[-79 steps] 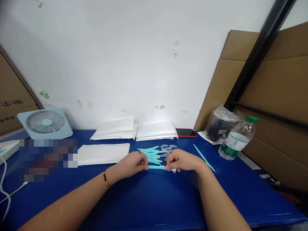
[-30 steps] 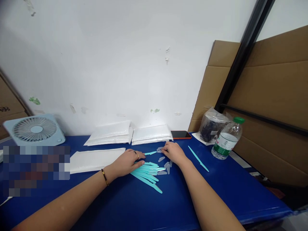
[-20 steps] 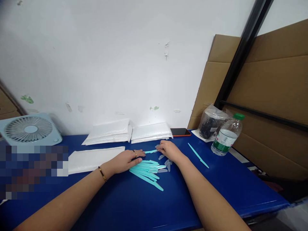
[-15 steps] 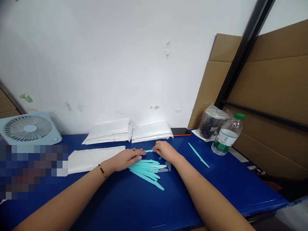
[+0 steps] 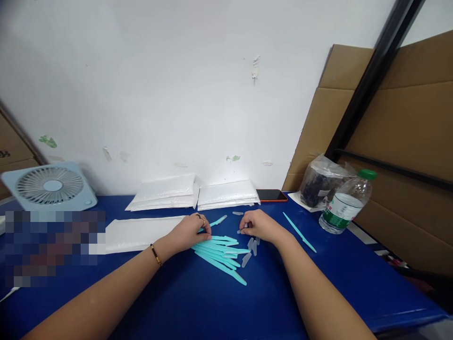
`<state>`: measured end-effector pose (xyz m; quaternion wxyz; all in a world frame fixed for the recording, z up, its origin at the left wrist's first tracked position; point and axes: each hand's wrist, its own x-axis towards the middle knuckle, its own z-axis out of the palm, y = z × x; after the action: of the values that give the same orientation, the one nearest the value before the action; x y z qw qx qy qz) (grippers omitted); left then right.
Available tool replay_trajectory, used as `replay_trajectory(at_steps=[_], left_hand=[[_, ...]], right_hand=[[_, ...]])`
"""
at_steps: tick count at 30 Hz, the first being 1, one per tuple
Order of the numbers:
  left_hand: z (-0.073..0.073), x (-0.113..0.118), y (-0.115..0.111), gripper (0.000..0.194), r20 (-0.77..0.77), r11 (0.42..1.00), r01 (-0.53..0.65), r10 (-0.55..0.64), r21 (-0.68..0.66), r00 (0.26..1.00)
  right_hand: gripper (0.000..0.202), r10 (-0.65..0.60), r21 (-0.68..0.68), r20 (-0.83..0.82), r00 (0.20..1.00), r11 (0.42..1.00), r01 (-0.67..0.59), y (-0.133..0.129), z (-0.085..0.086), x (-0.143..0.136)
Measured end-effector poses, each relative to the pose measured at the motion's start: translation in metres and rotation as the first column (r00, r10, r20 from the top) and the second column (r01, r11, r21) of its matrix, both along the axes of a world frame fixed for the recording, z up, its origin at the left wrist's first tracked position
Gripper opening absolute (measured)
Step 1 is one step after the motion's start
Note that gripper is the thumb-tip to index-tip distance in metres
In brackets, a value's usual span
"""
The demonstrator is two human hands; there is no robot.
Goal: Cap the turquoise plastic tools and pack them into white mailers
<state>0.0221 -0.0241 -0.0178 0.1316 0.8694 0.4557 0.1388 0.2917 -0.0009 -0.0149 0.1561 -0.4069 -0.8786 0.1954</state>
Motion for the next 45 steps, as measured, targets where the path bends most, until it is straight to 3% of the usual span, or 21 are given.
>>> replay_trajectory(at_steps=[4, 10, 21, 24, 27, 32, 38, 45], left_hand=[[-0.001, 0.003, -0.001, 0.010, 0.004, 0.995, -0.104, 0.104, 0.001, 0.995], [-0.005, 0.003, -0.002, 0.010, 0.073, 0.978, -0.201, 0.197, 0.054, 0.978], [-0.009, 0.010, -0.003, 0.011, 0.054, 0.975, -0.172, 0.166, 0.139, 0.985], [-0.010, 0.006, -0.001, 0.015, 0.055, 0.967, -0.179, 0.172, 0.182, 0.984], [-0.011, -0.001, 0.003, 0.026, 0.061, 0.974, -0.166, 0.158, 0.152, 0.985], [-0.013, -0.007, 0.010, 0.025, 0.040, 0.990, -0.081, 0.077, 0.119, 0.996], [-0.013, -0.002, 0.006, 0.026, -0.075, 0.980, 0.012, 0.003, 0.199, 0.997], [-0.016, 0.006, 0.004, 0.037, -0.156, 0.977, 0.049, -0.017, 0.207, 0.988]], right_hand=[[0.015, -0.040, 0.050, -0.006, 0.999, 0.998, 0.040, 0.001, -0.005, -0.006], [0.017, -0.074, -0.078, -0.061, 0.995, 0.995, 0.069, -0.003, -0.005, -0.003], [0.017, 0.000, -0.050, -0.126, 0.992, 0.999, -0.006, -0.006, -0.004, -0.025], [0.018, -0.102, 0.067, -0.120, 0.987, 0.992, 0.111, 0.002, -0.003, -0.016], [0.019, -0.231, 0.229, -0.129, 0.964, 0.939, 0.256, 0.011, -0.003, -0.008], [0.022, -0.142, 0.311, -0.071, 0.987, 0.937, 0.157, 0.011, -0.006, -0.023], [0.025, -0.116, 0.258, 0.065, 0.991, 0.961, 0.095, -0.001, -0.008, -0.042], [0.025, -0.255, 0.136, 0.062, 0.965, 0.960, 0.245, -0.007, -0.013, -0.036]])
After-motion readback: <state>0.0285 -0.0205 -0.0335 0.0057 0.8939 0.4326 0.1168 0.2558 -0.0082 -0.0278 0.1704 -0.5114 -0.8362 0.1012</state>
